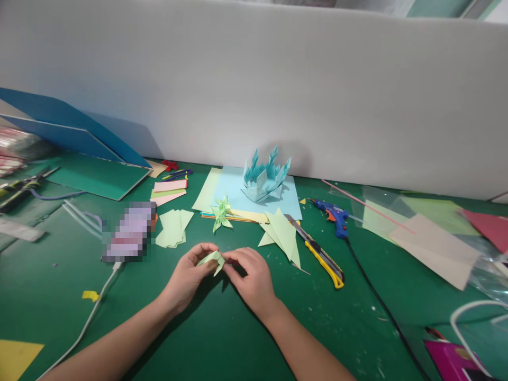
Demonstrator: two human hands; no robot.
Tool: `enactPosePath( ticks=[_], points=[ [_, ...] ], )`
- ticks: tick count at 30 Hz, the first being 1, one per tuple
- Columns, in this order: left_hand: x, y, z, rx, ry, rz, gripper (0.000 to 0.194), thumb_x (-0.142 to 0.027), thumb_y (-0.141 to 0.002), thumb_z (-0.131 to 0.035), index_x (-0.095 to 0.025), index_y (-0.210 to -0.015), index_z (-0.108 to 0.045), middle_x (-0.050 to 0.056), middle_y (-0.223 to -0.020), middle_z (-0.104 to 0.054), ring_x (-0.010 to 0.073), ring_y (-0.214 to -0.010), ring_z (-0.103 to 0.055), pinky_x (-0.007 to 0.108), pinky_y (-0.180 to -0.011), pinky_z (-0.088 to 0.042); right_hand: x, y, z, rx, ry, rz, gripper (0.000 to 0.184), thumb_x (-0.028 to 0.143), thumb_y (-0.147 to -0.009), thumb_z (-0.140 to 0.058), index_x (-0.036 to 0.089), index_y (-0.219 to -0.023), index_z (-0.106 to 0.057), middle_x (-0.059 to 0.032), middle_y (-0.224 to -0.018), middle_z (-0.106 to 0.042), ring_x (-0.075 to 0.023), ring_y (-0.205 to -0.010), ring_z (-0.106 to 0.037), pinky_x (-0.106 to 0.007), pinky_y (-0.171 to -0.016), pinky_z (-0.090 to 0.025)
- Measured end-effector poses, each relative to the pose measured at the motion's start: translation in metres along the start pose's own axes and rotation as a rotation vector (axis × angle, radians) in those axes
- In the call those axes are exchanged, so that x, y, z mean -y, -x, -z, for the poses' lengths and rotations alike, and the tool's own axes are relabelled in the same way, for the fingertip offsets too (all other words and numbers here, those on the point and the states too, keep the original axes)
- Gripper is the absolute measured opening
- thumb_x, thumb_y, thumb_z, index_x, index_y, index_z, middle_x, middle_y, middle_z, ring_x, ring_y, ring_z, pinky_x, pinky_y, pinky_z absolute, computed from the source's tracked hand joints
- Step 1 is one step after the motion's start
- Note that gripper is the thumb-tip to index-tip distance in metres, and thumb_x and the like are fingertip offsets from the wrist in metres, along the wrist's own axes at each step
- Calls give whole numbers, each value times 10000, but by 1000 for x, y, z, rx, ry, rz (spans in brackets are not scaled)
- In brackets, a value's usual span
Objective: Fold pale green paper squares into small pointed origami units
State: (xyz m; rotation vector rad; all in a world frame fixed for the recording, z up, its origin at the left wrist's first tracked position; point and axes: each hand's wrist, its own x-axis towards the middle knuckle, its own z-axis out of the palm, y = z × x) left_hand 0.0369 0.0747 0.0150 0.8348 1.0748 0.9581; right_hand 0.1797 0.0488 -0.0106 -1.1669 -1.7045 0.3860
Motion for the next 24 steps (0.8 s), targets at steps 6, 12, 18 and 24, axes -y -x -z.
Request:
enactPosePath(
  ticks=[6,12,18,24],
  points=[
    [2,-1,0,36,47,13,256,-236,-534,-776,-144,-700,-605,-27,-657,-589,81,-580,-537,228,-626,-470,1,-1,0,-40,-30,-9,89,177,-821,-571,212,-808,-652,-24,-708,-655,-157,-641,-597,-274,-610,-479],
    [4,-1,1,71,113,1,284,-258,-523,-811,-145,-694,-615,-18,-654,-602,91,-596,-557,240,-638,-492,2,-1,0,-72,-70,-8,92,168,-812,-580,207,-795,-661,-23,-684,-645,-154,-638,-597,-269,-601,-483],
    [3,2,1,113,187,58,311,-263,-508,-838,-144,-694,-619,-8,-675,-636,98,-624,-598,238,-686,-505,4,-1,-1,-116,-152,0,98,161,-807,-592,203,-741,-650,-17,-660,-625,-142,-616,-587,-259,-587,-482],
    [0,3,1,150,252,143,312,-228,-501,-847,-145,-677,-604,-9,-639,-660,88,-603,-620,209,-686,-508,7,-1,-2,-107,-265,-74,145,157,-799,-583,195,-660,-594,-3,-634,-574,-133,-601,-555,-255,-581,-462]
  ],
)
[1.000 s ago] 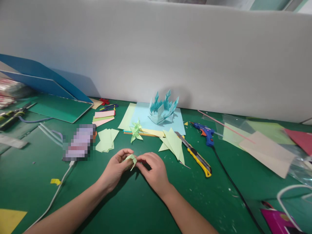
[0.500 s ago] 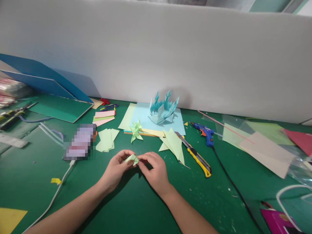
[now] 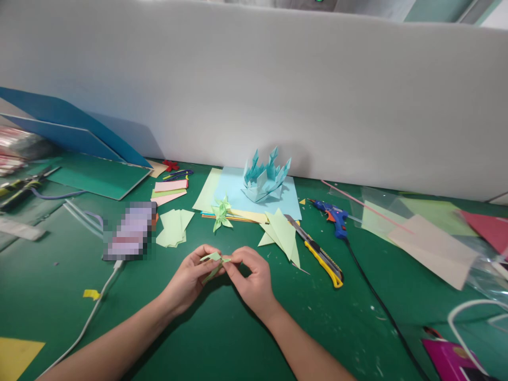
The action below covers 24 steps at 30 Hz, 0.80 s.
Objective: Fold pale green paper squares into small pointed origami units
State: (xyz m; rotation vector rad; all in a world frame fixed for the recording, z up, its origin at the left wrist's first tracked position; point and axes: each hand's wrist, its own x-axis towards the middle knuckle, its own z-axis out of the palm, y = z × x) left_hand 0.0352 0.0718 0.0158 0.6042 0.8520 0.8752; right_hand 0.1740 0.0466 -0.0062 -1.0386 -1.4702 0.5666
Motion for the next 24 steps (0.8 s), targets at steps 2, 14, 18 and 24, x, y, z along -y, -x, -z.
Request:
enactPosePath(
  ticks=[2,14,18,24],
  points=[
    [0,0,0,17,16,5,308,-227,-509,-845,-150,-682,-603,-13,-637,-662,85,-607,-625,203,-692,-509,0,0,-1,-8,-28,-20,148,158,-793,-578,196,-650,-571,6,-625,-556,-127,-591,-535,-248,-573,-450],
    [1,0,-1,-1,-35,-28,320,-266,-512,-843,-136,-707,-626,-6,-689,-652,99,-655,-621,235,-726,-496,-5,2,-3,-6,-20,-180,65,216,-789,-539,193,-736,-567,-7,-674,-582,-137,-615,-555,-249,-581,-476],
    [0,-1,-1,19,-43,-19,327,-262,-514,-842,-145,-720,-616,1,-700,-660,117,-707,-635,230,-742,-483,-5,1,-1,26,4,-170,46,220,-784,-569,193,-761,-597,-7,-673,-594,-139,-610,-564,-252,-588,-479],
    [0,-2,1,21,-45,4,298,-242,-531,-831,-147,-716,-619,-12,-672,-650,84,-629,-606,194,-667,-465,-7,2,-1,31,-55,-212,142,249,-810,-568,193,-680,-568,-4,-655,-591,-142,-625,-566,-257,-605,-459]
  ],
)
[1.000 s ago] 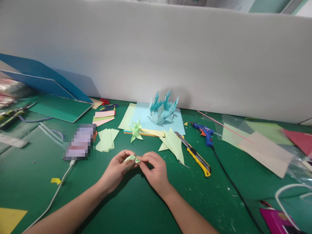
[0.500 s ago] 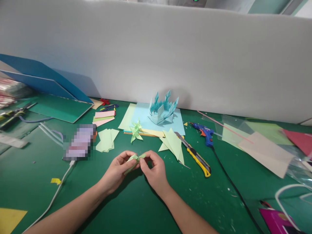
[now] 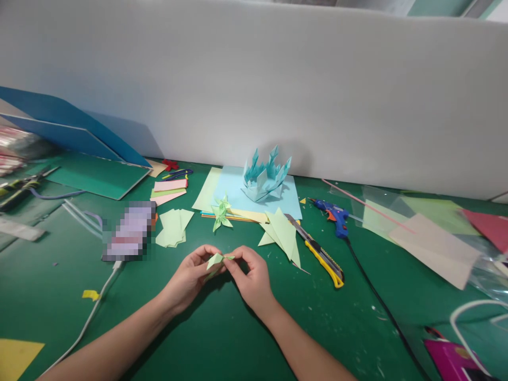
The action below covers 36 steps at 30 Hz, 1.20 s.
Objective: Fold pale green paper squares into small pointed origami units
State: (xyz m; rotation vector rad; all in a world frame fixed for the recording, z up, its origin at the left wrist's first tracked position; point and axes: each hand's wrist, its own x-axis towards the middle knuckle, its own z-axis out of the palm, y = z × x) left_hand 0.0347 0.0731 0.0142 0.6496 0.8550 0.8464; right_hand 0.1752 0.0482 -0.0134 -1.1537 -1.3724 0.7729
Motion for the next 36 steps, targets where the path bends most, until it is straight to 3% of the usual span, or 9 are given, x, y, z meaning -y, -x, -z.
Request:
enactPosePath(
  ticks=[8,20,23,27,36],
  points=[
    [-1,1,0,0,-17,25,301,-250,-520,-832,-150,-710,-622,-13,-651,-633,97,-612,-603,210,-644,-458,4,0,-1,-18,-25,-48,181,282,-808,-557,195,-654,-520,21,-604,-525,-122,-565,-506,-230,-539,-426],
    [7,-2,0,-51,-227,-131,296,-318,-597,-775,-160,-758,-584,-25,-740,-590,84,-602,-561,222,-636,-460,2,-1,-3,6,79,-20,153,240,-825,-483,196,-678,-485,19,-622,-518,-112,-546,-503,-216,-518,-435],
    [6,-3,2,-100,-336,-171,234,-280,-616,-746,-166,-747,-589,-16,-739,-613,109,-641,-585,225,-646,-456,1,-1,-3,32,99,12,46,196,-794,-503,193,-813,-544,-9,-733,-583,-130,-630,-556,-232,-574,-471],
    [1,-3,3,-142,-489,-249,160,-196,-589,-715,-169,-732,-648,22,-754,-670,166,-748,-618,240,-698,-458,3,-2,-1,93,149,115,231,157,-774,-536,219,-992,-580,-37,-868,-611,-161,-771,-588,-272,-667,-498],
    [-4,-2,1,-168,-596,-294,99,-170,-583,-669,-183,-677,-638,-9,-703,-633,125,-639,-569,207,-583,-440,3,-3,1,72,171,189,133,126,-799,-490,218,-837,-579,-23,-782,-602,-152,-710,-580,-262,-635,-485]
  ],
)
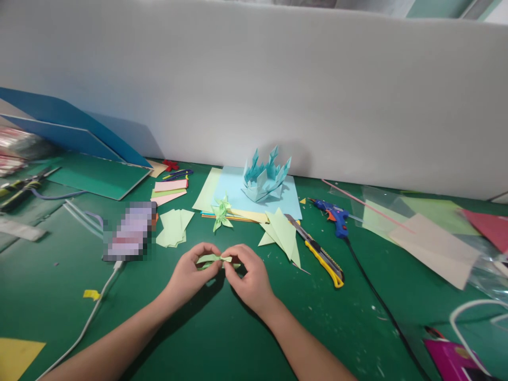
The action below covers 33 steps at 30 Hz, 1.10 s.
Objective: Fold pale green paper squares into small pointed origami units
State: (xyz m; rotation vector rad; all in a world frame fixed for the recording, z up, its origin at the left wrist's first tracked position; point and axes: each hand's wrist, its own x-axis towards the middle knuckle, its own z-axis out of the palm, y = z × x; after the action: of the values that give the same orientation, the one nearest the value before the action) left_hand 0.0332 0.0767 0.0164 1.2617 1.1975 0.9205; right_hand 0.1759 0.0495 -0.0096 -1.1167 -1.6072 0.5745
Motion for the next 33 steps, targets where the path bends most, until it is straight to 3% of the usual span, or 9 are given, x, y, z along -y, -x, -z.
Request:
enactPosePath(
  ticks=[6,13,20,22,24,28,33],
  points=[
    [0,0,0,47,12,95,107,-180,-580,-680,-164,-684,-660,-22,-619,-618,84,-485,-488,193,-481,-385,-2,0,0,-12,-10,-7,105,133,-794,-489,211,-761,-550,-9,-736,-593,-143,-691,-575,-245,-633,-471],
    [0,-1,2,80,-18,117,129,-208,-599,-692,-152,-712,-718,9,-602,-654,91,-464,-492,206,-475,-380,-1,-2,2,-17,-102,-87,88,153,-764,-496,204,-716,-550,-14,-711,-584,-146,-669,-569,-248,-606,-470],
    [6,-2,5,120,-214,-173,111,-155,-659,-599,-189,-675,-704,34,-752,-706,168,-734,-625,267,-703,-482,-3,-3,4,27,-293,-311,123,288,-785,-555,194,-709,-535,-2,-688,-556,-130,-628,-538,-244,-596,-457],
    [8,-4,6,118,-242,-187,101,-157,-664,-595,-188,-704,-682,23,-760,-695,161,-738,-622,273,-715,-480,-3,-4,4,39,-337,-380,123,300,-753,-594,196,-754,-529,4,-713,-547,-126,-639,-539,-240,-604,-458],
    [10,-6,7,102,-187,-144,135,-172,-659,-618,-185,-790,-647,6,-755,-671,142,-702,-614,258,-671,-481,-4,-5,5,47,-373,-420,155,305,-730,-620,200,-777,-517,6,-739,-540,-125,-663,-540,-241,-627,-459],
    [10,-9,6,84,89,7,414,-198,-590,-713,-188,-942,-495,-73,-586,-585,86,-508,-547,193,-493,-417,-3,-5,5,60,-431,-456,205,317,-712,-650,208,-788,-495,18,-746,-513,-117,-662,-524,-241,-639,-451],
    [9,-10,4,113,269,78,517,-217,-553,-770,-190,-942,-431,-81,-565,-603,79,-507,-564,197,-530,-439,-2,-5,5,85,-501,-479,251,328,-701,-675,211,-789,-471,29,-734,-497,-109,-663,-501,-232,-639,-434]
  ],
)
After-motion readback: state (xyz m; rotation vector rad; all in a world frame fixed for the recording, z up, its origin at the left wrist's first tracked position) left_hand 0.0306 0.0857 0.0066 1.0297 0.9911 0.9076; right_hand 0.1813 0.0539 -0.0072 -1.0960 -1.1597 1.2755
